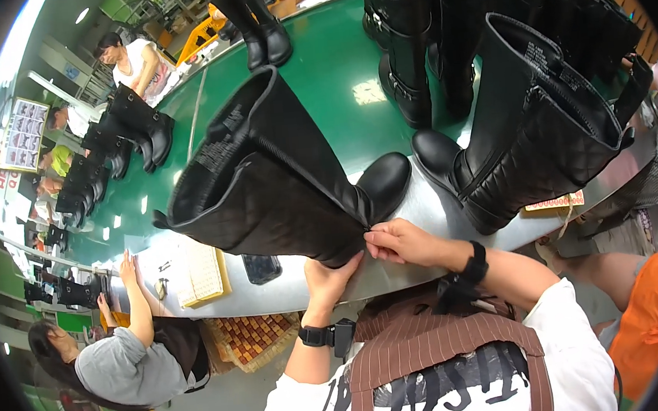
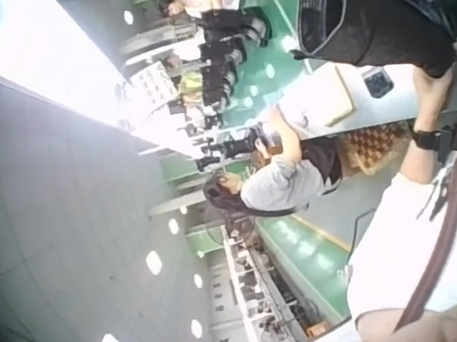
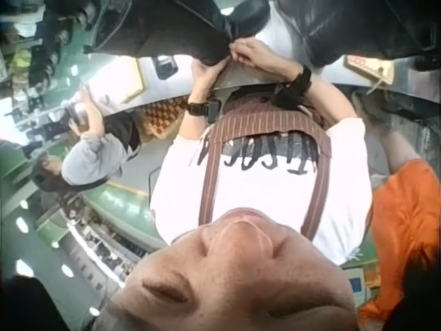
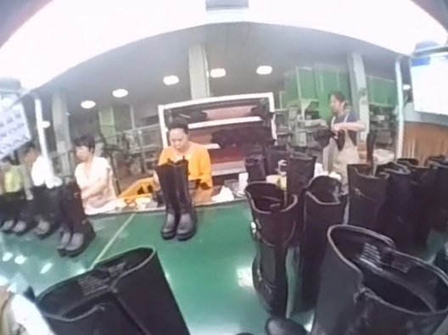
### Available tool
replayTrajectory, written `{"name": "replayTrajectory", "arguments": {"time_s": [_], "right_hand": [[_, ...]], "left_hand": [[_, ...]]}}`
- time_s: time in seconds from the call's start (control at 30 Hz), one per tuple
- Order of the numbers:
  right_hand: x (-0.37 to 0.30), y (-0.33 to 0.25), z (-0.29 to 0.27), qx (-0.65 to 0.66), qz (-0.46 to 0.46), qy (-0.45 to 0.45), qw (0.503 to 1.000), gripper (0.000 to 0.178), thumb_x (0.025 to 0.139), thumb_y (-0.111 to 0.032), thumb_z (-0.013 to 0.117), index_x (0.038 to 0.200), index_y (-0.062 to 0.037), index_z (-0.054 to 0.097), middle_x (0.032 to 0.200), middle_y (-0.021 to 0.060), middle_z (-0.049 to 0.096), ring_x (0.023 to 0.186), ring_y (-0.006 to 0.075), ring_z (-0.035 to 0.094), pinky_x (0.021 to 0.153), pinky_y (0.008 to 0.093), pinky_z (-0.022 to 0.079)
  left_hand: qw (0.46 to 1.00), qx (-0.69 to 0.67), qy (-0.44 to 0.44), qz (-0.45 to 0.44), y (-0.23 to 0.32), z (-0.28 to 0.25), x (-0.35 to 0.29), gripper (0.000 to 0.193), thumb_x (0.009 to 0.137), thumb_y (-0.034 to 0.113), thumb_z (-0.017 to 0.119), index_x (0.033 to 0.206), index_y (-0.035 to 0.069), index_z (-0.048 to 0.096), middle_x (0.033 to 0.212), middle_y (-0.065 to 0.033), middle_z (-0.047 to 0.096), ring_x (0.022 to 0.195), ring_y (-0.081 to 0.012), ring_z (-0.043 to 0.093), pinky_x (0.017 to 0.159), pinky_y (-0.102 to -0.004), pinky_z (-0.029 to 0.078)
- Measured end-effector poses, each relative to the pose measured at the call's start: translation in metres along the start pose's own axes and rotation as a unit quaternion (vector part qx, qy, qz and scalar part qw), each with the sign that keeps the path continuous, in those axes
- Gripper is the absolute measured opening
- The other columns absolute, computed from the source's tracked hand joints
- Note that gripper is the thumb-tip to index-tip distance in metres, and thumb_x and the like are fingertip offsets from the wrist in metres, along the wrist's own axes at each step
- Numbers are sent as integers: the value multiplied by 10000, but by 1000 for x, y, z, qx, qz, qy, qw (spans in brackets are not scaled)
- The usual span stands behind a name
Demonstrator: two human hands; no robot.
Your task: Inspecting black leather boots for quality control on a factory production line.
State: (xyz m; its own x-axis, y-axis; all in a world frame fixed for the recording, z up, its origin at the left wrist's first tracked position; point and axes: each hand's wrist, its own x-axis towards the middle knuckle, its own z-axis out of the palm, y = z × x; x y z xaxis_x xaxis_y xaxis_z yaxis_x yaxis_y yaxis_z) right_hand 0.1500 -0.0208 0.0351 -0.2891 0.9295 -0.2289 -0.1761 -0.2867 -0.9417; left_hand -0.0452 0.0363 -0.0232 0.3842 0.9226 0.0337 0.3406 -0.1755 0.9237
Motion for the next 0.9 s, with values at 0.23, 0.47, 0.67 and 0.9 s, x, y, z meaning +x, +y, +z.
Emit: {"name": "replayTrajectory", "arguments": {"time_s": [0.23,0.47,0.67,0.9], "right_hand": [[-29,-124,34,34,-205,-85,975,380,1045,-282,405,799,-36,557,566,-21,479,447,50,444,445,199,345],[-136,-65,-12,-421,-150,120,886,292,927,-327,593,884,-51,680,724,131,625,640,297,623,595,348,479],[-205,-24,-47,-506,181,364,761,350,817,-374,705,734,-34,703,656,140,649,632,320,643,599,386,493],[-142,-25,-15,-415,-96,182,886,198,857,-213,690,926,-28,676,797,128,664,659,263,655,604,334,503]], "left_hand": [[999,0,-1,41,16,0,1,445,671,145,854,1040,4,649,951,-96,707,880,-204,674,793,-328,525],[998,-67,5,22,1,6,2,473,687,57,832,1087,-49,603,1020,-138,691,905,-207,671,797,-304,536],[998,-50,-38,8,1,-5,6,497,676,99,853,1073,-63,604,1018,-151,699,922,-213,674,818,-316,531],[997,-64,-51,1,0,-5,5,578,683,107,856,1146,-61,556,1045,-152,691,946,-228,668,853,-329,523]]}}
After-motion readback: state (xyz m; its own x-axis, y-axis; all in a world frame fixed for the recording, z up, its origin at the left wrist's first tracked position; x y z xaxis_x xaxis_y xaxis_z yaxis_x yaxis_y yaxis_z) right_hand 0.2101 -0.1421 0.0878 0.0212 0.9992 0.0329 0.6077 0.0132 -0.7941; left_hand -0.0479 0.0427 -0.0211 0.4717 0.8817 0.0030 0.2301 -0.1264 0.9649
